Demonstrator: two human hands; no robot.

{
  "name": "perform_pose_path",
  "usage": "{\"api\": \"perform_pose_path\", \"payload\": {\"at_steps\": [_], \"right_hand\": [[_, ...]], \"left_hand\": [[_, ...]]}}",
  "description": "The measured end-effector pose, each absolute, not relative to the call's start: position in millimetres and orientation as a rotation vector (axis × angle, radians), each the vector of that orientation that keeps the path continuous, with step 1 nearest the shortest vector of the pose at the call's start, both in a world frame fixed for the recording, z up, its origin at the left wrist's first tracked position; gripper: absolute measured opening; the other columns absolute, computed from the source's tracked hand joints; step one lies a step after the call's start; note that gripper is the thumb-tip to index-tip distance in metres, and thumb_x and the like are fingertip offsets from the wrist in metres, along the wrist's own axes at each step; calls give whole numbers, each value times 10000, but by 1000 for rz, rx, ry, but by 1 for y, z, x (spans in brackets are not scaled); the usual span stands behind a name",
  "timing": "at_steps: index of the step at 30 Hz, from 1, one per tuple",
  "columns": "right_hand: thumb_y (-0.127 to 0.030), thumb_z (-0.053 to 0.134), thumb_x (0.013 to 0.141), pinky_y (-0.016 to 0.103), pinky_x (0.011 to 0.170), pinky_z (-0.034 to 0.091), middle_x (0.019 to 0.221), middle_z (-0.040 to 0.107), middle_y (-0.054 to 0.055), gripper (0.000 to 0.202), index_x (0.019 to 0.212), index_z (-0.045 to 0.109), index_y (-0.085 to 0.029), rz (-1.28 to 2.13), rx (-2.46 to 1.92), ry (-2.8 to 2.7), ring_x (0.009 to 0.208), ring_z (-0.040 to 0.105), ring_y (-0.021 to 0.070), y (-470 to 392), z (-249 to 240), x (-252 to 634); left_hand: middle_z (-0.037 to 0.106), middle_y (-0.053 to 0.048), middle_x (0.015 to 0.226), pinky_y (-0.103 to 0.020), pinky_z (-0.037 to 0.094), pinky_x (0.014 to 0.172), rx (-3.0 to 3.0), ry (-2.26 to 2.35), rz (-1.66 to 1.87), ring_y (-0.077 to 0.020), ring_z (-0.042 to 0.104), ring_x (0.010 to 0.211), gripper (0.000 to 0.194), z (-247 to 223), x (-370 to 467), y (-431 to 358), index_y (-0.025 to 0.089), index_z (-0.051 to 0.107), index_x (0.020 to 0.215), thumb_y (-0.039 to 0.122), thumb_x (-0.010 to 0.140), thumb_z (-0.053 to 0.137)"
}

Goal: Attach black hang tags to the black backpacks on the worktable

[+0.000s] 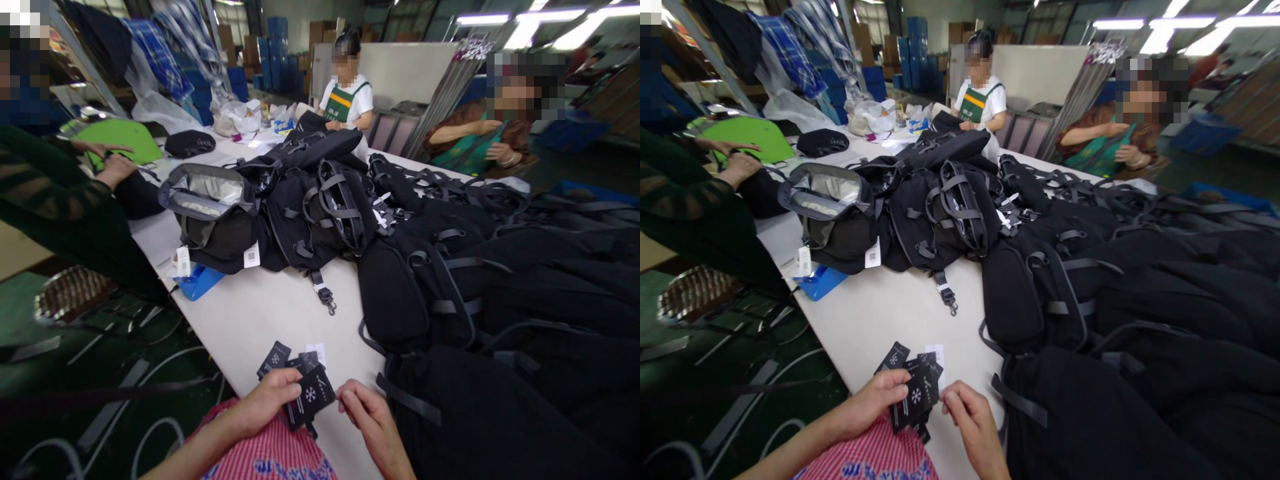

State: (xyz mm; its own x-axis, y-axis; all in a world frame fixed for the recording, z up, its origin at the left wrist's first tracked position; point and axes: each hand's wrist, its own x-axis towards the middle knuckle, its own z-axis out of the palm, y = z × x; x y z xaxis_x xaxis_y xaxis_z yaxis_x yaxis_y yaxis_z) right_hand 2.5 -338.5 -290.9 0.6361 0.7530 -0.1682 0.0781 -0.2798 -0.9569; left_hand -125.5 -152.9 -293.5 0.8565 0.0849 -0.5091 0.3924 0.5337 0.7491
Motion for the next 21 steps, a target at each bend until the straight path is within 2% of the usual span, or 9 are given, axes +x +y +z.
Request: {"api": "perform_pose_path", "payload": {"at_steps": [6,11,14,17,21], "right_hand": [[-539,468,914,291,601,352,612,531,-1,429,661,565,-207,483,-1929,-658,602,509,174,-342,-307,3],[-555,479,910,271,547,320,574,411,-45,425,669,549,-212,770,-1705,-613,562,420,150,-336,-298,-3],[-584,500,878,278,561,311,571,434,-36,453,622,516,-210,704,-1793,-632,572,425,152,-330,-296,-4],[-580,441,910,274,544,306,562,401,-50,448,674,539,-212,735,-1757,-595,545,395,145,-330,-304,-5],[-615,522,849,282,557,326,556,435,-34,471,598,504,-218,703,-1811,-573,558,423,156,-335,-321,-6]], "left_hand": [[628,-7,706,-229,390,623,1004,446,-265,-121,534,632,426,-294,-130,-151,132,626,772,513,682,792],[633,-10,738,-247,394,677,1025,445,-247,-135,537,673,377,-298,-130,-151,128,640,802,467,712,776],[634,-11,732,-245,400,674,1031,442,-253,-130,542,657,358,-296,-129,-151,124,635,800,456,746,757],[663,-36,761,-255,432,693,978,420,-257,-135,577,655,372,-292,-129,-151,116,646,822,462,749,763],[687,-52,766,-261,454,682,886,371,-265,-145,607,642,401,-288,-130,-151,124,651,823,482,710,794]]}}
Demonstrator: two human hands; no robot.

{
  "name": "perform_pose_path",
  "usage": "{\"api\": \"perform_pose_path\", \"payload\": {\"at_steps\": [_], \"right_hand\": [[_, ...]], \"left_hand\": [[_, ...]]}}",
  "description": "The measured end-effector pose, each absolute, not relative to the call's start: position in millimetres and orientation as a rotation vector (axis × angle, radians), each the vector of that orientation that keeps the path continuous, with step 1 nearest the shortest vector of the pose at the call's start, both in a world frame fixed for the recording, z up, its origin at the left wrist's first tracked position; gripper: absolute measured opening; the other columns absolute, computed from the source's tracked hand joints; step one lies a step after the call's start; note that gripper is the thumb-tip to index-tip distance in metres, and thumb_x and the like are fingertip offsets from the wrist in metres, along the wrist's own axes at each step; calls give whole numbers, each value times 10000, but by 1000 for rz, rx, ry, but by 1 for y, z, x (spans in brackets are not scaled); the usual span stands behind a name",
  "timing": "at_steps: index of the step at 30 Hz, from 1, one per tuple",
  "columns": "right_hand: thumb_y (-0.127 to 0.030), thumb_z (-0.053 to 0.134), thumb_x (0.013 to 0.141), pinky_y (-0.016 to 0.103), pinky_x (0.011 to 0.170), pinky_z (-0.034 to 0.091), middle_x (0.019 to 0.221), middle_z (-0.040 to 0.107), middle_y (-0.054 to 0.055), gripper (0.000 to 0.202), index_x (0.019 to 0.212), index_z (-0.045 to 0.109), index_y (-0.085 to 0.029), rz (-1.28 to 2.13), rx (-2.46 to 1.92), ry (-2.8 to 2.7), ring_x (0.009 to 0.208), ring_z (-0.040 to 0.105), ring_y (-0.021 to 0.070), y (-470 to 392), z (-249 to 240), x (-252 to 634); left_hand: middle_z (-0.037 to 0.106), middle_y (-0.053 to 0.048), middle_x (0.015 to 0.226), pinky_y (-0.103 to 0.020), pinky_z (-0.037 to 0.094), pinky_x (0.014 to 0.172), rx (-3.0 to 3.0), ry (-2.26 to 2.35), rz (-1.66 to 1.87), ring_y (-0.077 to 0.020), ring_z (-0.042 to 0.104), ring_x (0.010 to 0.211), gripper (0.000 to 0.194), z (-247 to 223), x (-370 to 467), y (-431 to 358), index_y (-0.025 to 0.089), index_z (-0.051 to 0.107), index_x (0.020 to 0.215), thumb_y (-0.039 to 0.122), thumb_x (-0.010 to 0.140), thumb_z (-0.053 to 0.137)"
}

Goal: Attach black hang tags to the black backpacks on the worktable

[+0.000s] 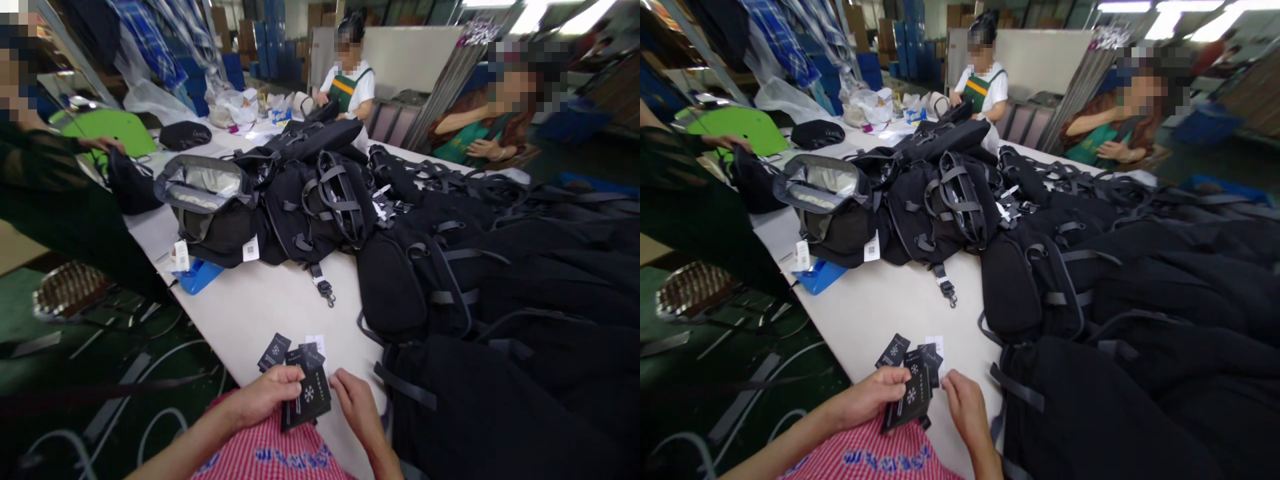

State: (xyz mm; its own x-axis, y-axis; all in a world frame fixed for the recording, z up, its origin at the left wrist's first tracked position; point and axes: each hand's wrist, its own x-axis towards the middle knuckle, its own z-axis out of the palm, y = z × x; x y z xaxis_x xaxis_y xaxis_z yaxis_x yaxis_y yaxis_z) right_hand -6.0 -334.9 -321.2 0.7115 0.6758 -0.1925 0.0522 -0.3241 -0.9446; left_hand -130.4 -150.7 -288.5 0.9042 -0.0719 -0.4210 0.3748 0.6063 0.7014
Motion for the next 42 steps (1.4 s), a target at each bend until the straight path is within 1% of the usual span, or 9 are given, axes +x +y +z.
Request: {"api": "perform_pose_path", "payload": {"at_steps": [5,10,13,20,25,30,34,38,42], "right_hand": [[-569,514,888,286,605,406,658,513,-25,440,1060,638,-184,641,-1739,-418,613,483,170,-341,-322,-5],[-467,730,776,300,699,454,1257,592,81,664,1373,496,-296,1004,-1308,-397,682,521,139,-335,-293,-13],[-498,729,768,268,588,373,902,617,28,744,1417,453,-260,1118,-1191,-383,621,448,141,-332,-284,-20],[-647,493,891,271,475,151,529,320,-85,484,688,474,-208,1069,-1450,-341,497,231,103,-329,-294,-20],[-660,448,861,285,506,250,529,377,-65,492,653,495,-217,844,-1772,-434,507,339,130,-322,-296,-20],[-584,407,867,297,539,293,553,454,-32,450,606,478,-224,610,-1895,-451,552,413,156,-304,-283,-25],[-630,435,869,289,532,308,586,464,-33,471,653,514,-219,687,-1782,-419,566,398,153,-298,-274,-24],[-725,385,860,280,462,246,601,456,-30,582,713,586,-199,861,-1641,-323,497,321,129,-306,-275,-19],[-654,531,811,279,516,359,617,532,-10,489,816,698,-194,697,-1743,-319,549,458,162,-319,-279,-14]], "left_hand": [[700,-67,797,-275,455,713,979,440,-278,-161,624,690,372,-292,-131,-151,112,668,848,450,733,774],[668,-46,789,-274,437,713,998,451,-257,-152,585,691,396,-291,-127,-152,111,662,860,470,729,764],[637,-26,766,-266,411,678,1091,418,-200,-154,548,697,408,-289,-124,-153,127,652,824,513,729,746],[636,-16,769,-299,432,737,1314,391,-199,-178,553,731,296,-293,-123,-153,146,658,837,439,802,634],[692,-91,1063,-379,427,967,1831,387,-127,-263,600,1015,288,-285,-125,-155,173,714,1052,266,850,531],[516,-131,1421,-469,310,1138,1931,333,-157,-341,465,1289,750,-278,-123,-167,216,446,1447,274,751,719],[359,-154,1536,-515,175,1197,1878,351,-136,-359,307,1405,731,-280,-121,-169,181,397,1470,303,806,677],[616,-108,1122,-443,459,944,1434,367,-213,-258,588,971,513,-284,-120,-164,173,571,1296,362,828,661],[524,-26,812,-283,470,605,703,321,-231,-116,484,634,485,-290,-124,-158,119,623,1200,402,812,691]]}}
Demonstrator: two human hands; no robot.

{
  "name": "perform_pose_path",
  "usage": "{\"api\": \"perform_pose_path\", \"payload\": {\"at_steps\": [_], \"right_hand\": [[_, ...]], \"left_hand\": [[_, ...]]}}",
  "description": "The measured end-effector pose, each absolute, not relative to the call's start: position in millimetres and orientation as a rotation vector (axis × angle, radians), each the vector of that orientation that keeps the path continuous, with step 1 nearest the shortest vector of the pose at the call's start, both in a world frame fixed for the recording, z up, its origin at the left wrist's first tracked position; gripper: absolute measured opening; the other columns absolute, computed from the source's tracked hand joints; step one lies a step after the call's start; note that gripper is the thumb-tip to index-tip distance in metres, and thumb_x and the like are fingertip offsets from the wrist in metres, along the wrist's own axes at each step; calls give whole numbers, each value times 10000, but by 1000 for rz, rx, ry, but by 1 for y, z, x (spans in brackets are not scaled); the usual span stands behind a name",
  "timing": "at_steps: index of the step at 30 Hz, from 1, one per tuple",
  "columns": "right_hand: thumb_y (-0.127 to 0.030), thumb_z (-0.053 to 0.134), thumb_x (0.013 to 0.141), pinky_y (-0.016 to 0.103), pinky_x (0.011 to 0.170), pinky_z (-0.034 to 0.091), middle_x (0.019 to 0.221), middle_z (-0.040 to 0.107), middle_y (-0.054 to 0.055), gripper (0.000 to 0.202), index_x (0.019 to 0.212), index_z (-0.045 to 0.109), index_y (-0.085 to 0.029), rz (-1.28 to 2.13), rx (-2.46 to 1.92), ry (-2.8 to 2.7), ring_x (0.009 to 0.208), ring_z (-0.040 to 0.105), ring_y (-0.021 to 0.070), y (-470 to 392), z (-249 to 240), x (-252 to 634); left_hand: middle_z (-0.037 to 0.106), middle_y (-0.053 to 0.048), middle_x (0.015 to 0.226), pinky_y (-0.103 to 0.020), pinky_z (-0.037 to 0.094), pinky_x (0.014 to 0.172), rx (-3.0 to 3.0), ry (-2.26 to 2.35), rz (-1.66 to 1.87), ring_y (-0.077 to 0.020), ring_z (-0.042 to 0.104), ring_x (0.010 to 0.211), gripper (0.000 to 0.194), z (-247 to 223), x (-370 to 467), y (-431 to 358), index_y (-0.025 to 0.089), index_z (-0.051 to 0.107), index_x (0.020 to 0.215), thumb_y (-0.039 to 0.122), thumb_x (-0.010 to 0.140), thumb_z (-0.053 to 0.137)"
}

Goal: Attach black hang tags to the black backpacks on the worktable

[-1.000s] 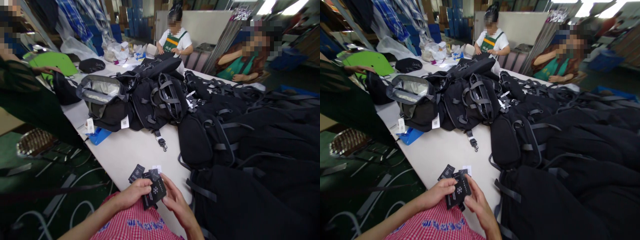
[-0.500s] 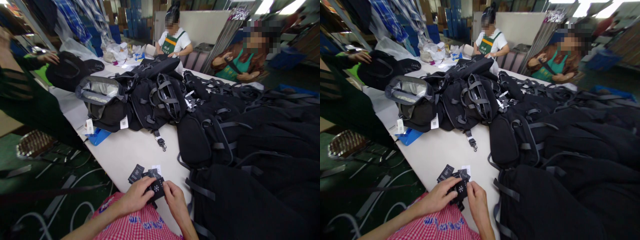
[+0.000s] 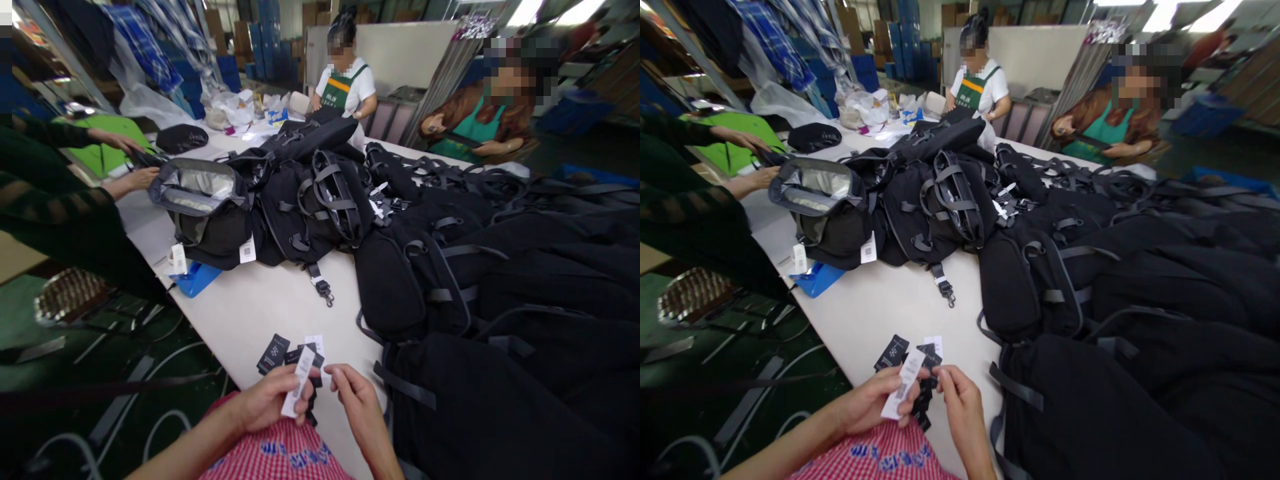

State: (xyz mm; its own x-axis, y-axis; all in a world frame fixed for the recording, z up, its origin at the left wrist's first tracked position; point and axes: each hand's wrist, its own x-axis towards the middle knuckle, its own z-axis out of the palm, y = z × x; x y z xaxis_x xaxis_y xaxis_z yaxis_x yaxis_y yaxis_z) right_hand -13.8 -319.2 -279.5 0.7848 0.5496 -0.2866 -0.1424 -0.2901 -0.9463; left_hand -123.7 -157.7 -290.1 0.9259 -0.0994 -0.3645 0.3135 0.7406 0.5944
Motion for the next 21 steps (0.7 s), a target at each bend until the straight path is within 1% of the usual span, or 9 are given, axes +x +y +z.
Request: {"api": "perform_pose_path", "payload": {"at_steps": [3,7,10,13,19,21], "right_hand": [[-582,544,834,279,593,445,617,593,4,407,762,714,-219,562,-1810,-371,622,562,194,-323,-274,-12],[-432,600,868,250,703,505,789,721,15,224,823,740,-262,481,-1756,-507,752,656,199,-320,-262,-15],[-369,595,894,238,690,514,808,733,12,180,858,740,-268,372,-1764,-569,744,670,189,-318,-257,-17],[-356,583,910,234,678,519,807,731,14,183,873,732,-257,305,-1786,-589,736,675,183,-319,-258,-17],[-320,539,953,207,736,488,851,719,-10,177,931,707,-266,326,-1817,-630,793,667,148,-324,-263,-15],[-322,538,958,199,752,479,867,718,-18,173,939,702,-273,328,-1819,-615,806,664,139,-324,-264,-15]], "left_hand": [[543,-55,851,-283,499,611,526,256,-219,-120,493,670,542,-292,-127,-154,82,623,1231,418,812,701],[566,-69,886,-289,512,618,491,182,-231,-126,508,682,569,-288,-126,-153,94,630,1240,449,803,710],[566,-63,875,-287,506,619,510,160,-226,-123,504,670,548,-285,-124,-152,104,629,1240,426,804,708],[568,-65,884,-284,500,627,515,176,-211,-121,502,674,557,-284,-123,-152,95,612,1252,414,806,710],[612,-83,887,-271,508,614,531,182,-169,-122,533,660,535,-282,-123,-153,104,602,1241,360,793,744],[614,-85,891,-269,510,616,541,189,-175,-121,539,660,573,-280,-122,-154,102,593,1253,356,770,767]]}}
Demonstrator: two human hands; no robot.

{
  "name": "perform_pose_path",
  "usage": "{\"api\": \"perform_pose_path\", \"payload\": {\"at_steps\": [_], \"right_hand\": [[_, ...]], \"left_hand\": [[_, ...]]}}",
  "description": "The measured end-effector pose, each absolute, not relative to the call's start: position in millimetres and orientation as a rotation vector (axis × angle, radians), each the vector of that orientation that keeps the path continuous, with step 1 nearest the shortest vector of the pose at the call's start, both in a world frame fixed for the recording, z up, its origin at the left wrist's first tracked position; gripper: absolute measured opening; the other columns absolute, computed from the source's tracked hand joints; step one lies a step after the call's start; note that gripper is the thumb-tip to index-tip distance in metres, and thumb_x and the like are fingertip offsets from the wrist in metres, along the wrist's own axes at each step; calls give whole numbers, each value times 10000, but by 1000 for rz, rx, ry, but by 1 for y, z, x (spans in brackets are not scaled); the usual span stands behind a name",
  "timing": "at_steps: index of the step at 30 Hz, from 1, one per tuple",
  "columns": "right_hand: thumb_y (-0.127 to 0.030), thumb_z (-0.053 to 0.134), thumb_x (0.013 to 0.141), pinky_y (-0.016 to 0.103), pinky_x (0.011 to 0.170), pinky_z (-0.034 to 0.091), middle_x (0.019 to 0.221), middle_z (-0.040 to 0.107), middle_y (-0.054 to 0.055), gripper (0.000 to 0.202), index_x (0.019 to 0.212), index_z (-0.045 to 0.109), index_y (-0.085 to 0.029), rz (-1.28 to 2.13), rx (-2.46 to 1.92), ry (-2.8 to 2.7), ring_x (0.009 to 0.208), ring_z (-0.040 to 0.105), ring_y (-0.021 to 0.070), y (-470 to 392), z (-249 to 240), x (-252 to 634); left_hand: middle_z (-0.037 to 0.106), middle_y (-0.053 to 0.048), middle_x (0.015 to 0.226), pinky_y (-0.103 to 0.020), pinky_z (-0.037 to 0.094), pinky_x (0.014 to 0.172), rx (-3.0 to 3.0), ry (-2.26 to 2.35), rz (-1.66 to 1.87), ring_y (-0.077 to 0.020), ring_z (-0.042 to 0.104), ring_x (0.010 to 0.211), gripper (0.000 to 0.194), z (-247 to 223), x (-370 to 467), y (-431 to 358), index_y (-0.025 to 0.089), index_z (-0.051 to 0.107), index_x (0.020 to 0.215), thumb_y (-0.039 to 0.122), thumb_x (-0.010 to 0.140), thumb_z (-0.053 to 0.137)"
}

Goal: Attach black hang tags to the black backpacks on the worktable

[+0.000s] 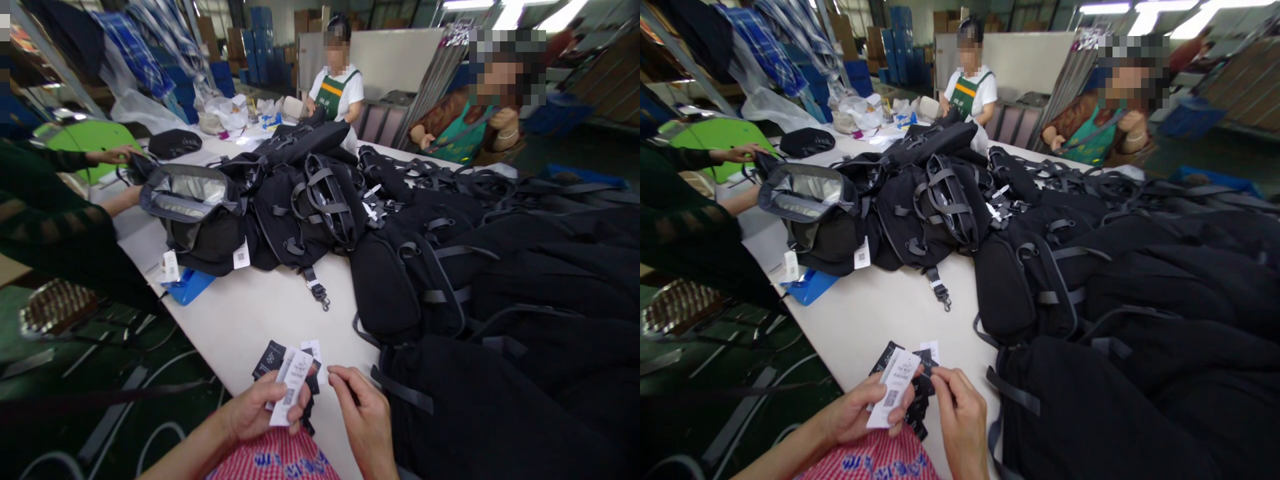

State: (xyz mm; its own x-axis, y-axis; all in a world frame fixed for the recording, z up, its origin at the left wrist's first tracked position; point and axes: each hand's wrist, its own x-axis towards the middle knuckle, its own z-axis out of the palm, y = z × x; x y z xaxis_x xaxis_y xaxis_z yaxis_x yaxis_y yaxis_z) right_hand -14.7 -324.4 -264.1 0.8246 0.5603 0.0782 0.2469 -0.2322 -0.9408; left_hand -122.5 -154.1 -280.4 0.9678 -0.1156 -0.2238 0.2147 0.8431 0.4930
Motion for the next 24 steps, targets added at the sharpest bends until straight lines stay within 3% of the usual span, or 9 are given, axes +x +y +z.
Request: {"api": "perform_pose_path", "payload": {"at_steps": [6,24], "right_hand": [[-325,547,952,197,740,478,859,721,-23,168,923,705,-273,317,-1828,-609,789,668,138,-323,-262,-14],[-338,551,945,193,740,478,853,723,-24,167,927,705,-278,319,-1843,-621,785,668,137,-324,-264,-17]], "left_hand": [[602,-79,880,-259,510,602,588,192,-182,-115,527,645,660,-276,-121,-154,91,572,1281,383,733,796],[579,-69,902,-253,494,609,633,220,-158,-110,515,651,657,-277,-124,-156,106,566,1270,361,709,794]]}}
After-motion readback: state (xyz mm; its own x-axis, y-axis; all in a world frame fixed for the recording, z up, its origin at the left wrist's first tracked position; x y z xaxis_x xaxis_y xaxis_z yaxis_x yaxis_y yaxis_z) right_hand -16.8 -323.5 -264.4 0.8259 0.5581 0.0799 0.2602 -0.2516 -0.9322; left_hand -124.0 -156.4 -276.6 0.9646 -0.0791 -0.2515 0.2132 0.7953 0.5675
